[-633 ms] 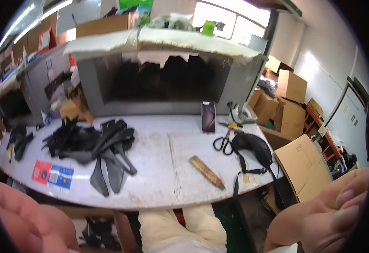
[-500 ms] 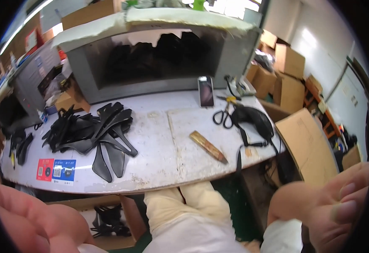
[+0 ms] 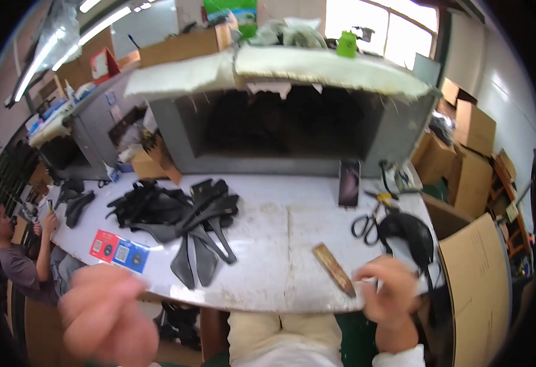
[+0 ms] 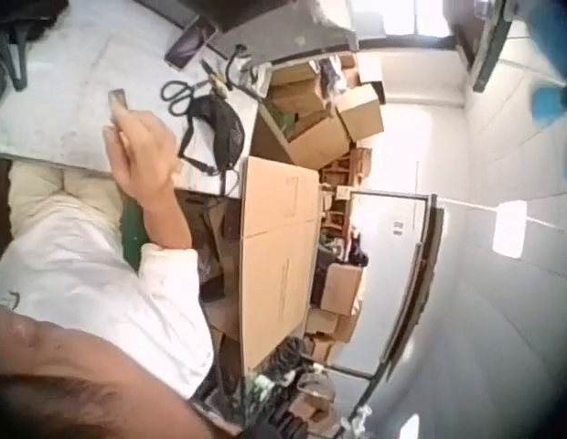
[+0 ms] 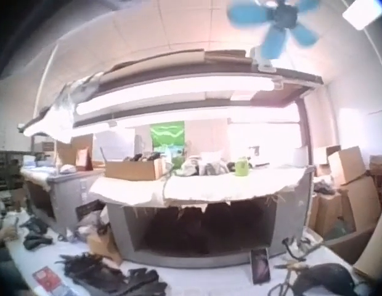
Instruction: Inspecting and trimming the edges of plastic bicycle seat components at a workshop bench.
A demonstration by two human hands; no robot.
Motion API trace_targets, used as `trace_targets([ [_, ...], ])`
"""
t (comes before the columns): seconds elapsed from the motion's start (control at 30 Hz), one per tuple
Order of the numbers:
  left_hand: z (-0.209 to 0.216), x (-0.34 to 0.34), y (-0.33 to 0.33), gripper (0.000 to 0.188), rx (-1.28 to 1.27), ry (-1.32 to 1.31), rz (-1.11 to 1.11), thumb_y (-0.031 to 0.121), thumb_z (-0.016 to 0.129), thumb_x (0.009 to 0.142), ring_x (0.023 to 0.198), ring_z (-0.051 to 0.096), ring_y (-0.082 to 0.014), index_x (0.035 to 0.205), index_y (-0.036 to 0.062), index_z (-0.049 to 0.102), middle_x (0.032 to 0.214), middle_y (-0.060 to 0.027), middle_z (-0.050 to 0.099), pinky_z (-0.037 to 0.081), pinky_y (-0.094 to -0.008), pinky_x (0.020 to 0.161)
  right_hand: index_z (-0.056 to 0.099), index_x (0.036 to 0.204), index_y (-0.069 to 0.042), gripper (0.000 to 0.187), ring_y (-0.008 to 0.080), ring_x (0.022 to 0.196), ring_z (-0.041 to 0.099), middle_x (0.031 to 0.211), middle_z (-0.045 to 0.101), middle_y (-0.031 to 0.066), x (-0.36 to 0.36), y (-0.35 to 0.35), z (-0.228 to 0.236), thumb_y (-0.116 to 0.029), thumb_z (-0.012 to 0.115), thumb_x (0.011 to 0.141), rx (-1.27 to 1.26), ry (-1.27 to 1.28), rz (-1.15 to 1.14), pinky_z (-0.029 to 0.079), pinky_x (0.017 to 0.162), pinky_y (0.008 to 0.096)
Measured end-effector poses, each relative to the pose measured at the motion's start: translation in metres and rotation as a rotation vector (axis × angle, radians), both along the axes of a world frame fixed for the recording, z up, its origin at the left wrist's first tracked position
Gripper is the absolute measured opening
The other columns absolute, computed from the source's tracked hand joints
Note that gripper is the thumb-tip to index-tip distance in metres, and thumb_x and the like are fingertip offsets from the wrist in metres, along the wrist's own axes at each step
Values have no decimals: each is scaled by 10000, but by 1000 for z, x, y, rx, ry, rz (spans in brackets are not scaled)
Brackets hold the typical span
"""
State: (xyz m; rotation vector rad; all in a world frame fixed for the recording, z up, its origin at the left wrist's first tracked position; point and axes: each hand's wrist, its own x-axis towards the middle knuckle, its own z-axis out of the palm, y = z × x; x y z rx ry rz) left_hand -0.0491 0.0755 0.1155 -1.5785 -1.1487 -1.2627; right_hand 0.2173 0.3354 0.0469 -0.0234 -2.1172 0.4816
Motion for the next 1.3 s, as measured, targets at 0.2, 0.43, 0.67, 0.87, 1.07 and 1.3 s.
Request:
trace_targets([
  [0.2, -195, -121, 75, 419, -755, -476, 689, 85, 706, 853, 1091, 601, -389, 1256, 14, 612, 1271, -223, 601, 493, -448, 925, 589, 1320, 29, 593, 355, 992, 658, 1153, 624, 230, 7, 48, -150, -340, 774, 894, -106, -706, -509, 550, 863, 485],
  [0.43, -233, -148, 95, 563, -929, -260, 855, 89, 701, 818, 1055, 554, -407, 1373, 53, 614, 1162, -215, 634, 437, -522, 930, 590, 1289, -5, 458, 388, 952, 611, 1071, 619, 217, 6, 100, -174, -213, 681, 891, -25, -833, -712, 500, 859, 521],
  [0.67, -183, -104, 121, 420, -977, -257, 555, 69, 795, 742, 856, 633, -340, 1157, 44, 727, 883, -148, 654, 512, -448, 742, 590, 1326, -33, 457, 324, 1134, 645, 1228, 635, 191, -50, 70, -131, -166, 727, 911, -508, -541, -104, 519, 969, 437],
  [0.87, -164, -2, 162, 364, -729, -267, -34, 67, 799, 799, 779, 665, -313, 1148, 17, 708, 881, -115, 679, 541, -388, 644, 541, 1370, -35, 399, 227, 945, 702, 1101, 684, 142, -134, 47, -150, -79, 645, 988, -1853, -238, 561, 586, 816, 360],
  [1.07, -209, -43, 175, 351, -632, -412, 211, 119, 742, 858, 887, 616, -318, 1192, 45, 662, 1001, -167, 634, 518, -431, 772, 560, 1351, 65, 397, 267, 861, 732, 1155, 677, 228, -128, 99, -140, -159, 620, 1028, -1655, -413, 300, 617, 741, 382],
  [1.3, -242, -112, 181, 579, -1182, 63, 521, 165, 525, 960, 1434, 462, -366, 1532, 85, 473, 1548, -228, 467, 395, -575, 1109, 597, 1194, 84, 217, 258, 645, 724, 921, 725, 223, -81, 151, -112, -48, 551, 1029, -1173, 9, -157, 624, 575, 344],
])
